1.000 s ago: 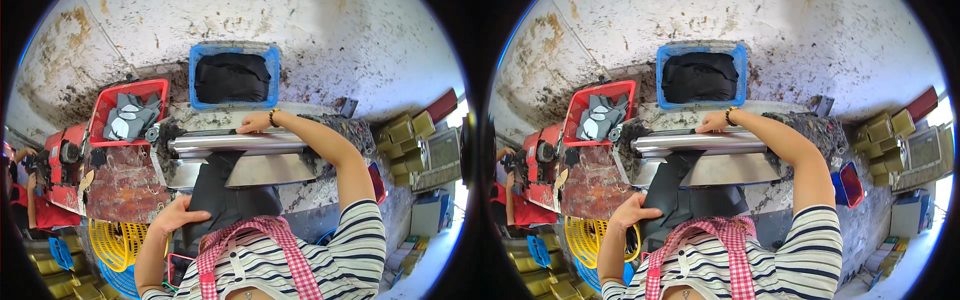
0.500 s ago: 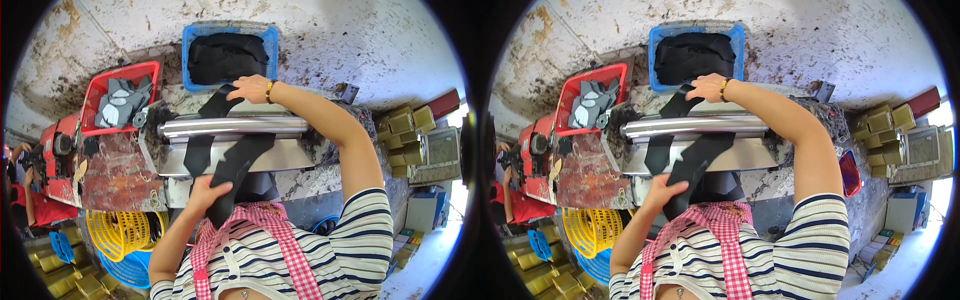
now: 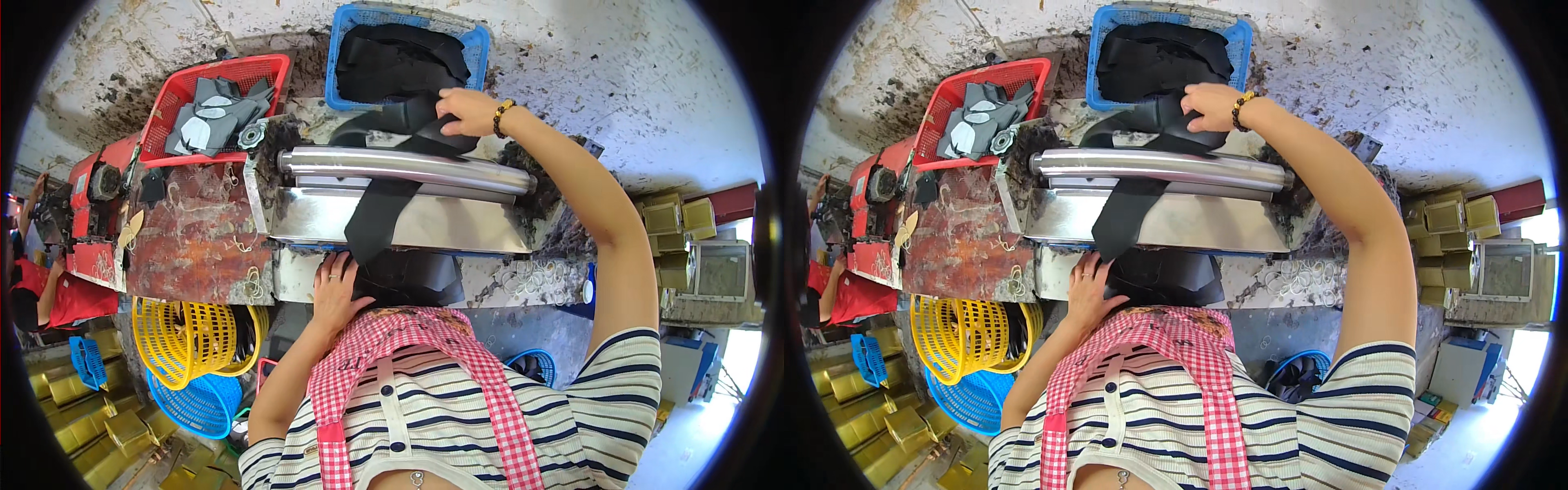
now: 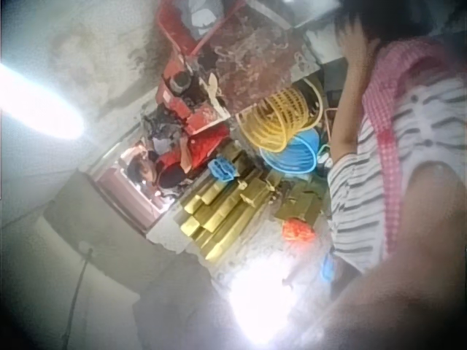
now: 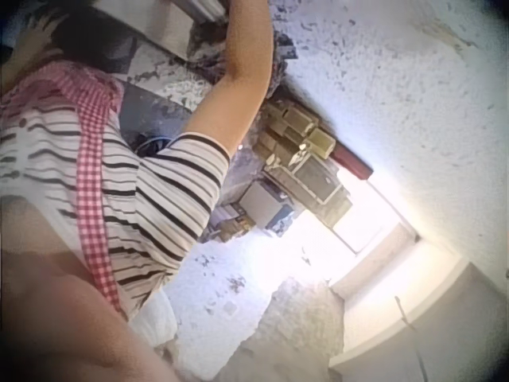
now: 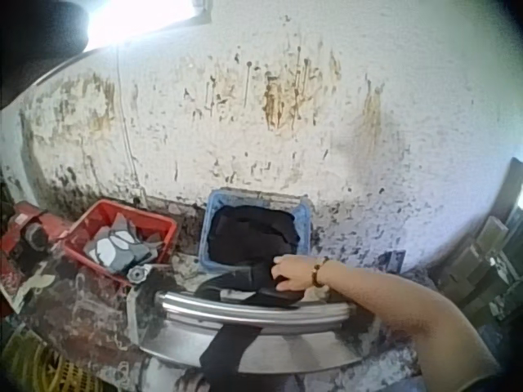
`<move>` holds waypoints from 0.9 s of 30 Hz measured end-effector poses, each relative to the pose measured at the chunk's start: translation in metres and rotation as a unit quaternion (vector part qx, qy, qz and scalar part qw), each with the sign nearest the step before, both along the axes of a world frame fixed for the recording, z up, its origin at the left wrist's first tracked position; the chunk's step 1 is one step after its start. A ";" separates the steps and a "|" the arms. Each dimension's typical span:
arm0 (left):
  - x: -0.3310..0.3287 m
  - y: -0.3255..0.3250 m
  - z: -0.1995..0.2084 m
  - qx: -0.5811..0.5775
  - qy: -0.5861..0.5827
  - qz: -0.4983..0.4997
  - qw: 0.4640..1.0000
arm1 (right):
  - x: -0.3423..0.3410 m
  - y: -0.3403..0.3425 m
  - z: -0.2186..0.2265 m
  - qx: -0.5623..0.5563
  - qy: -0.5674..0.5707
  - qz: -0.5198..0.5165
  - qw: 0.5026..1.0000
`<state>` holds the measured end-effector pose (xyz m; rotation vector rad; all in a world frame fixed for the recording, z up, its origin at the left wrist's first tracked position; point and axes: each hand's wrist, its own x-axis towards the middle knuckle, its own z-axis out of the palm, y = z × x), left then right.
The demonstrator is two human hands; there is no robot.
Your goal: Feeding shoe upper components through a roller machine to apply adhesive or laminate them.
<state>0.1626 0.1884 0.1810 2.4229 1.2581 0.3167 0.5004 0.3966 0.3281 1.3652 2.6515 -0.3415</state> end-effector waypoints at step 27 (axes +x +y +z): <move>-0.007 0.051 0.091 -0.346 -0.028 -0.161 0.924 | 0.010 -0.009 0.040 0.086 0.008 -0.037 0.996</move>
